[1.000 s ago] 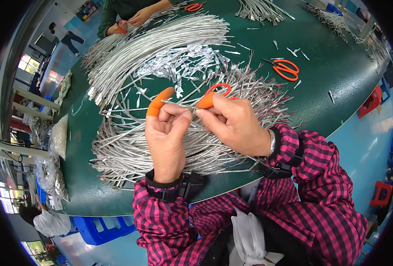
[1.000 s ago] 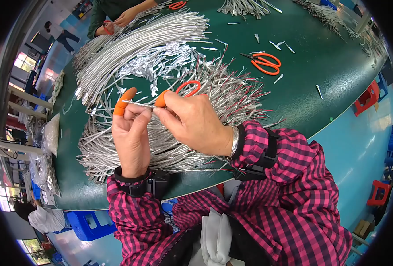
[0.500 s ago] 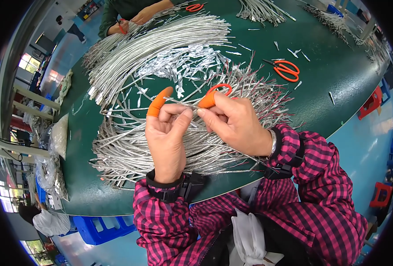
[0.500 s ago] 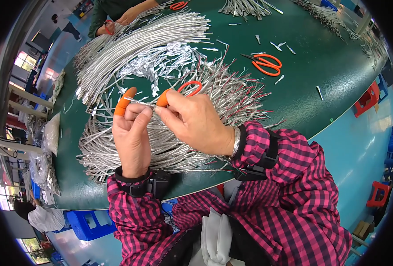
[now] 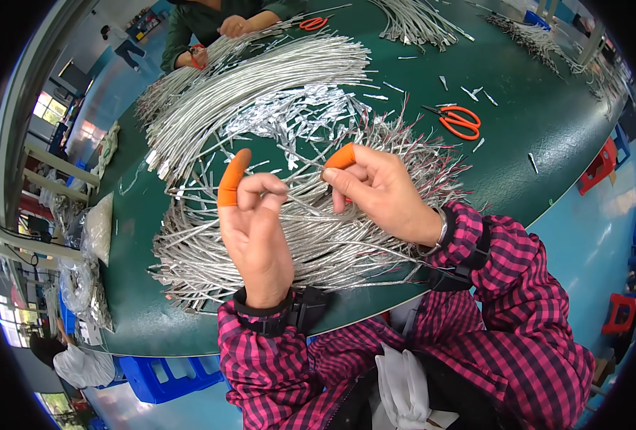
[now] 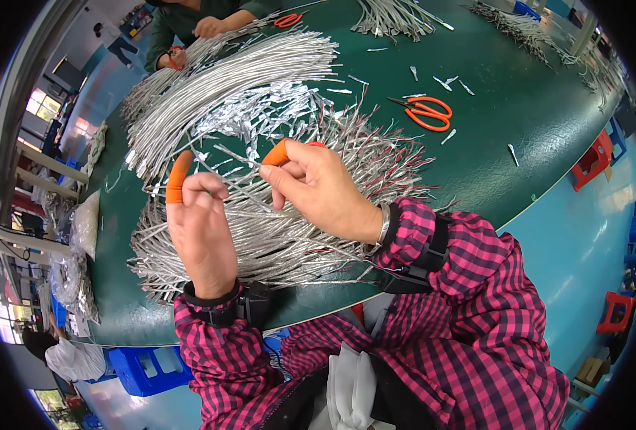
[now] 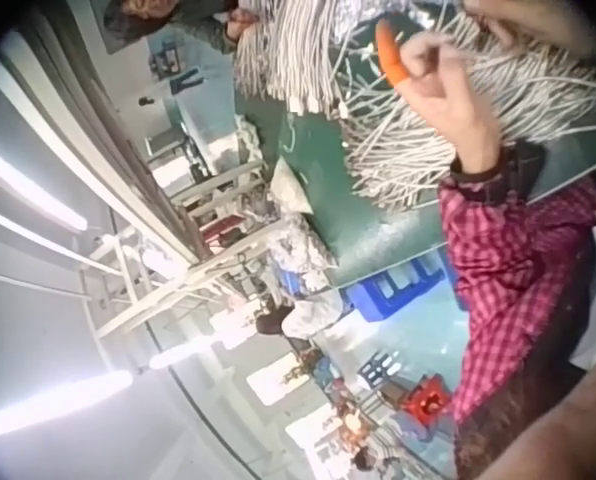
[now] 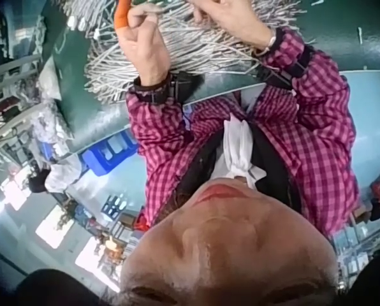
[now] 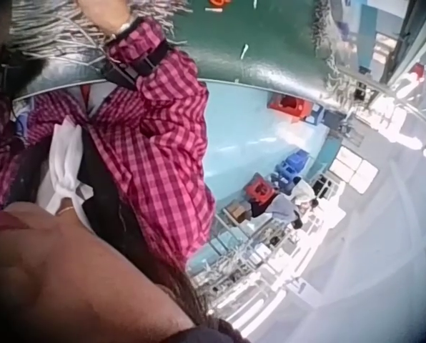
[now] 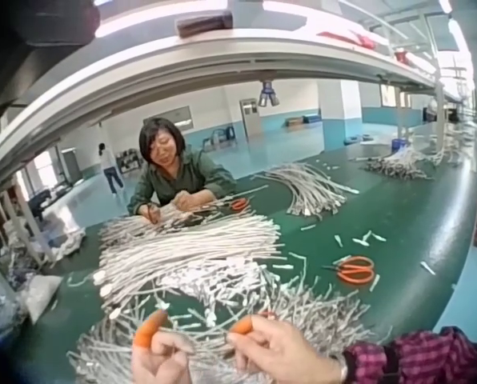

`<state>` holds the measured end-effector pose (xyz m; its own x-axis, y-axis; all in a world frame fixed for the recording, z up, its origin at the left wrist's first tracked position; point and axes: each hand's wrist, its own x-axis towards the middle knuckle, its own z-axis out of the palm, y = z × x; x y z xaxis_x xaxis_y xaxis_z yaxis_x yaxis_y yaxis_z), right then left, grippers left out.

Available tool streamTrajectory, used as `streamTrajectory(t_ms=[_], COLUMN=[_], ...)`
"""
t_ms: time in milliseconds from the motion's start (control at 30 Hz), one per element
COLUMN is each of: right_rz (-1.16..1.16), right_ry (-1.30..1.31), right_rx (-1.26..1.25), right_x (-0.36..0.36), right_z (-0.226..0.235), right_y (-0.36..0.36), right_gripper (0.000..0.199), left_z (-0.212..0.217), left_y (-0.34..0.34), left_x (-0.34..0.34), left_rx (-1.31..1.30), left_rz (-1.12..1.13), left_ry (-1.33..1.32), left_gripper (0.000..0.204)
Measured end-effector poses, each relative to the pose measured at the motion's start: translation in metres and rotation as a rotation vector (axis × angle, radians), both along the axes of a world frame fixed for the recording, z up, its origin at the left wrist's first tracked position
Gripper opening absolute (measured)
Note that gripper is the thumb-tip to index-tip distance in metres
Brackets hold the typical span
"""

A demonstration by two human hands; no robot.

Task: The person picks up a wire from a pile, peels back the foil casing by hand, and uses shears to trim the excess foil and inner components.

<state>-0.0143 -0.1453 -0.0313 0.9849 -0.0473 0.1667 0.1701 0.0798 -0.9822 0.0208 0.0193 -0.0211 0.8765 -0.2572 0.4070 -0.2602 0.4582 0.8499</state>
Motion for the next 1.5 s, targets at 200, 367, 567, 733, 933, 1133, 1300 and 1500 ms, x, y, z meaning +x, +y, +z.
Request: streamTrajectory(t_ms=[200, 367, 567, 733, 933, 1133, 1300, 1500], right_rz=[-0.211, -0.348, -0.361, -0.375, -0.397, -0.391, -0.388, -0.063], right_ry=[-0.317, -0.589, -0.677, -0.772, -0.849, -0.865, -0.786, -0.217], right_rx=[-0.447, -0.695, -0.803, -0.927, -1.129, -1.358, -1.238, -0.29], right_x=[-0.008, -0.006, -0.004, -0.001, -0.008, -0.01, -0.006, 0.013], right_z=[0.006, 0.001, -0.001, -0.002, -0.001, -0.003, -0.007, -0.005], right_y=[0.01, 0.009, 0.008, 0.003, 0.003, 0.007, 0.01, -0.005], right_gripper=[0.01, 0.012, 0.012, 0.013, 0.014, 0.011, 0.008, 0.012], left_z=[0.01, 0.008, 0.006, 0.005, 0.004, -0.002, -0.001, 0.01], left_y=[0.001, 0.0, 0.001, 0.0, 0.003, 0.001, -0.008, -0.007], left_x=[-0.001, -0.003, -0.002, 0.002, -0.002, -0.004, -0.013, -0.01], left_rx=[-0.051, 0.063, 0.138, 0.123, 0.17, 0.154, 0.145, 0.122], left_rz=[0.02, -0.066, -0.072, -0.052, -0.014, 0.023, 0.093, 0.195], left_ry=[0.176, 0.177, 0.212, 0.254, 0.282, 0.339, 0.201, -0.004], left_gripper=[0.055, 0.053, 0.053, 0.055, 0.054, 0.055, 0.055, 0.05])
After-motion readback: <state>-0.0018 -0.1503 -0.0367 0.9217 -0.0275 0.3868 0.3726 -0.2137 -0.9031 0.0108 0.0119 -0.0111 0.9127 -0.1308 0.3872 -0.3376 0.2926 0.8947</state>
